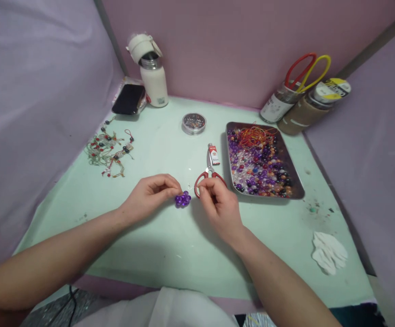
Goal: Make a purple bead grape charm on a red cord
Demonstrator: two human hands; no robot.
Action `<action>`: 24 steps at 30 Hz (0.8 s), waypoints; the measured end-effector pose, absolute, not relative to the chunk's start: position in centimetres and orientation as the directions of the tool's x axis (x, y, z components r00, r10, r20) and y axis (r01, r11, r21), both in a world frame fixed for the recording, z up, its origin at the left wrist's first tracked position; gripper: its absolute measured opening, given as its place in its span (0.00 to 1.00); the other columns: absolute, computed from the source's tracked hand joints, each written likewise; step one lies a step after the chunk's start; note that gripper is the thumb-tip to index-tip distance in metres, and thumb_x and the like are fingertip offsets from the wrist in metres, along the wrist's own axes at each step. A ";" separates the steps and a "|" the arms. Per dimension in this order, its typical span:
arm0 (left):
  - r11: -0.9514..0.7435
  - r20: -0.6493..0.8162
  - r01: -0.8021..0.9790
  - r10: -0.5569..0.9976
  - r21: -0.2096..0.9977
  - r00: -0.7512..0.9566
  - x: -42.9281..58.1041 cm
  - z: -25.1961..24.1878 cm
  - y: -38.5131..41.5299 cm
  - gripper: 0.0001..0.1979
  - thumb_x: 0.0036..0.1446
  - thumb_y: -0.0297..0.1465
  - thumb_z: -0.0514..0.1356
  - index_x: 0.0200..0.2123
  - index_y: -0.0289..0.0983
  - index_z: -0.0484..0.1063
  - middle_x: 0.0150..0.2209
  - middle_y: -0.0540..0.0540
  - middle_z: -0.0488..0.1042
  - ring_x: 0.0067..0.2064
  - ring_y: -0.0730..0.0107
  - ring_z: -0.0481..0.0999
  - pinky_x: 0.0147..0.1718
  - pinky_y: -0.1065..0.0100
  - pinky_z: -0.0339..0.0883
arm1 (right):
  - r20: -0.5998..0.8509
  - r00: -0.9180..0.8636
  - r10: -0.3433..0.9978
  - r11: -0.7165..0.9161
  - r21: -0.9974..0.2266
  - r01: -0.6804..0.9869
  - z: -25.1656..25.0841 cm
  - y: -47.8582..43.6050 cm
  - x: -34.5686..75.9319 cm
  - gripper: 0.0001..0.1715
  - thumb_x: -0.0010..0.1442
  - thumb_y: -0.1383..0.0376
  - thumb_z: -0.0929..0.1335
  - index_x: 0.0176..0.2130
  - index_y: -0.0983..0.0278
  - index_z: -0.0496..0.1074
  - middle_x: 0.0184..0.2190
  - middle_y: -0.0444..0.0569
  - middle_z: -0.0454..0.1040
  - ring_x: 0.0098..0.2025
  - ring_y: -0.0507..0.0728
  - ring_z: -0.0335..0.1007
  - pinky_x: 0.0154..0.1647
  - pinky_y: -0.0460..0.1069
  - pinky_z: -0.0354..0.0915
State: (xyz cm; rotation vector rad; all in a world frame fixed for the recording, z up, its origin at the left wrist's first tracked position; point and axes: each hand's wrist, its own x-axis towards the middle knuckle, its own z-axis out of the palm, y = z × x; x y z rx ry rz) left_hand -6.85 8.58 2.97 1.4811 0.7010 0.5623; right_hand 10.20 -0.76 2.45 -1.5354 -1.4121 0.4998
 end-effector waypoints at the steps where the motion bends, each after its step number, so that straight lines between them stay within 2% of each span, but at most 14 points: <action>1: 0.056 -0.103 0.091 0.732 0.994 0.673 -6.8 2.9 8.7 0.06 0.53 0.31 0.61 0.29 0.33 0.72 0.30 0.43 0.75 0.34 0.68 0.73 0.37 0.64 0.67 | 0.265 0.231 0.936 0.100 -0.831 0.547 2.4 -0.7 10.3 0.05 0.63 0.66 0.61 0.35 0.62 0.64 0.20 0.37 0.59 0.20 0.47 0.52 0.21 0.43 0.52; 4: 0.141 -0.184 0.119 0.760 0.983 0.624 -6.7 2.7 9.0 0.06 0.52 0.31 0.61 0.29 0.33 0.71 0.29 0.44 0.76 0.34 0.67 0.75 0.38 0.63 0.67 | 0.173 0.153 0.973 0.037 -0.771 0.636 2.5 -0.6 10.6 0.05 0.63 0.64 0.62 0.38 0.62 0.65 0.19 0.37 0.58 0.20 0.48 0.53 0.23 0.44 0.54; 7: 0.206 -0.237 0.121 0.773 0.971 0.588 -6.6 2.6 9.2 0.06 0.53 0.32 0.60 0.30 0.34 0.70 0.29 0.44 0.77 0.35 0.66 0.76 0.39 0.63 0.68 | 0.136 0.063 0.989 0.036 -0.623 0.781 2.5 -0.5 11.0 0.09 0.62 0.63 0.64 0.42 0.63 0.67 0.22 0.41 0.64 0.26 0.51 0.62 0.29 0.46 0.59; 11: 0.162 -0.222 0.156 0.796 0.974 0.564 -6.6 2.5 9.5 0.06 0.53 0.31 0.59 0.29 0.34 0.69 0.29 0.45 0.76 0.35 0.67 0.76 0.40 0.63 0.67 | 0.080 -0.057 0.995 0.087 -0.449 0.889 2.4 -0.5 11.3 0.08 0.63 0.65 0.62 0.37 0.64 0.70 0.30 0.49 0.72 0.35 0.56 0.68 0.37 0.50 0.61; 14: 0.090 -0.186 0.197 0.816 0.976 0.548 -6.7 2.5 9.7 0.05 0.53 0.30 0.58 0.29 0.34 0.70 0.30 0.47 0.75 0.35 0.71 0.73 0.39 0.67 0.65 | 0.050 -0.104 0.993 0.116 -0.440 0.891 2.5 -0.6 11.3 0.10 0.63 0.67 0.61 0.33 0.64 0.70 0.30 0.49 0.73 0.34 0.56 0.68 0.37 0.50 0.62; 17: 0.072 -0.185 0.222 0.819 0.972 0.543 -6.9 2.5 10.0 0.04 0.54 0.29 0.58 0.29 0.34 0.69 0.29 0.49 0.73 0.31 0.75 0.70 0.34 0.71 0.64 | 0.054 -0.101 0.993 0.114 -0.458 0.881 2.7 -0.6 11.1 0.10 0.63 0.66 0.61 0.32 0.65 0.69 0.29 0.48 0.72 0.33 0.55 0.68 0.36 0.49 0.61; 21: 0.191 -0.271 0.193 0.738 0.962 0.618 -6.8 2.4 10.3 0.07 0.57 0.32 0.55 0.31 0.34 0.67 0.26 0.49 0.73 0.25 0.76 0.69 0.26 0.71 0.63 | 0.023 -0.078 0.997 0.080 -0.452 0.888 2.8 -0.5 11.0 0.09 0.63 0.67 0.61 0.32 0.65 0.68 0.29 0.49 0.72 0.33 0.55 0.67 0.35 0.49 0.61; 24: 0.326 -0.330 0.129 0.697 0.936 0.637 -6.7 2.3 10.3 0.07 0.58 0.32 0.56 0.31 0.34 0.64 0.31 0.44 0.76 0.28 0.73 0.75 0.31 0.67 0.68 | 0.021 -0.082 0.996 0.082 -0.462 0.883 2.5 -0.4 11.1 0.09 0.63 0.67 0.61 0.32 0.64 0.68 0.29 0.49 0.71 0.33 0.55 0.67 0.35 0.50 0.61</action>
